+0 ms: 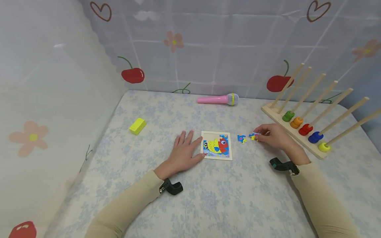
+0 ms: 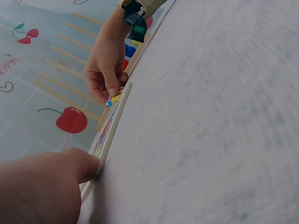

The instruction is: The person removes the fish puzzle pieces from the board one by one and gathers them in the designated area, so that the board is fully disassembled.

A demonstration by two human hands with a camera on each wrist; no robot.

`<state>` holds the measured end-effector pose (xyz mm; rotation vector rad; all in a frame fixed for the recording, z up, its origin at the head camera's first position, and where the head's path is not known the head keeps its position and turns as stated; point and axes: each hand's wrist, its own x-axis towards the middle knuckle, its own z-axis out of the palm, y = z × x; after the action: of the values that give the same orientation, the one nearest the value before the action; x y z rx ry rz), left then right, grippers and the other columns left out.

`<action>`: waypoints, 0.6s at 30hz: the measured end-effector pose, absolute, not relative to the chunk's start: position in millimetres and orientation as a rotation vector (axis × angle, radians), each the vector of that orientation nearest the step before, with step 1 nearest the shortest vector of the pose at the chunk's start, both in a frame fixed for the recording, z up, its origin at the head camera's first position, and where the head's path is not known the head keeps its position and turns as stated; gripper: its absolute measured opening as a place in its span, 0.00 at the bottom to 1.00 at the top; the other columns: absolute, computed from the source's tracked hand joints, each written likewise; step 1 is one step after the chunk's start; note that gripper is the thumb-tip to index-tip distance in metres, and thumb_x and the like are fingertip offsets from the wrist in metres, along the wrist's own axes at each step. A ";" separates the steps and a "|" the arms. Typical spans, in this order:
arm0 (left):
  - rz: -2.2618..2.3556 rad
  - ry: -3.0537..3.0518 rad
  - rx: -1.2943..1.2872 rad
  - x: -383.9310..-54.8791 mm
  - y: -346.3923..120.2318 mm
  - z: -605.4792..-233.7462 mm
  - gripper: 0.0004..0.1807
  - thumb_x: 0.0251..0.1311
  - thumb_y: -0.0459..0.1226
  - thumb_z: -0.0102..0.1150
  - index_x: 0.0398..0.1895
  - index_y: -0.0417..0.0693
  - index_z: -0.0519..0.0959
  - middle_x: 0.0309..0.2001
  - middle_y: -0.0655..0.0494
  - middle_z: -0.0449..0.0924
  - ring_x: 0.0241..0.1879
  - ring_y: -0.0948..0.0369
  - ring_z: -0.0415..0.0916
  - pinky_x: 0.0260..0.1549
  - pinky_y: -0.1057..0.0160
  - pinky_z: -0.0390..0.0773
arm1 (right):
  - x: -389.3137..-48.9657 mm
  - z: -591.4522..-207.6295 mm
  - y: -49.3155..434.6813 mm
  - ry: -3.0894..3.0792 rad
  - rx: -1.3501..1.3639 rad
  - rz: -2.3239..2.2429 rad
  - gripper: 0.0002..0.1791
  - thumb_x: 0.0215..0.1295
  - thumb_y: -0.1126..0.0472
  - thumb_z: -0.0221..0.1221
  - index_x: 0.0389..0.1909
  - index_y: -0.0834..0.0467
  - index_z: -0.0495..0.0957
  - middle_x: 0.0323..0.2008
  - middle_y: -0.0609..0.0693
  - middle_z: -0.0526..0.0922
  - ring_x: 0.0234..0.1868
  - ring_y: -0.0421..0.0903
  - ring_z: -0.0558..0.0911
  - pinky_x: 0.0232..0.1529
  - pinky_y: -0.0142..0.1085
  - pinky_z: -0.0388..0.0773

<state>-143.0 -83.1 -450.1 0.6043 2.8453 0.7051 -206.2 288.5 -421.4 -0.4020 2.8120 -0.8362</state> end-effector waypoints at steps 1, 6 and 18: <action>0.704 2.845 0.601 -143.2 -83.2 -450.2 0.37 0.69 0.55 0.53 0.78 0.53 0.64 0.82 0.39 0.46 0.82 0.36 0.35 0.77 0.33 0.40 | -206.3 -422.0 288.2 2.827 -0.407 -0.808 0.14 0.66 0.63 0.66 0.49 0.65 0.85 0.35 0.55 0.86 0.35 0.47 0.80 0.36 0.32 0.78; 0.713 2.843 0.605 -143.9 -82.7 -450.3 0.37 0.69 0.55 0.53 0.78 0.53 0.64 0.82 0.39 0.46 0.82 0.36 0.35 0.77 0.34 0.40 | -206.5 -424.4 287.7 2.839 -0.418 -0.742 0.14 0.67 0.62 0.65 0.51 0.63 0.86 0.39 0.58 0.87 0.35 0.48 0.76 0.35 0.35 0.74; 0.713 2.854 0.611 -143.0 -84.1 -451.3 0.37 0.69 0.55 0.52 0.78 0.53 0.64 0.82 0.38 0.46 0.82 0.35 0.36 0.76 0.33 0.41 | -208.2 -426.6 284.5 2.829 -0.413 -0.734 0.16 0.66 0.63 0.65 0.53 0.63 0.84 0.34 0.54 0.82 0.35 0.49 0.74 0.36 0.37 0.72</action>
<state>-143.0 -84.1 -451.3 0.6108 2.8537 0.7133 -208.2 284.5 -426.6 -0.4126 2.8286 -0.7339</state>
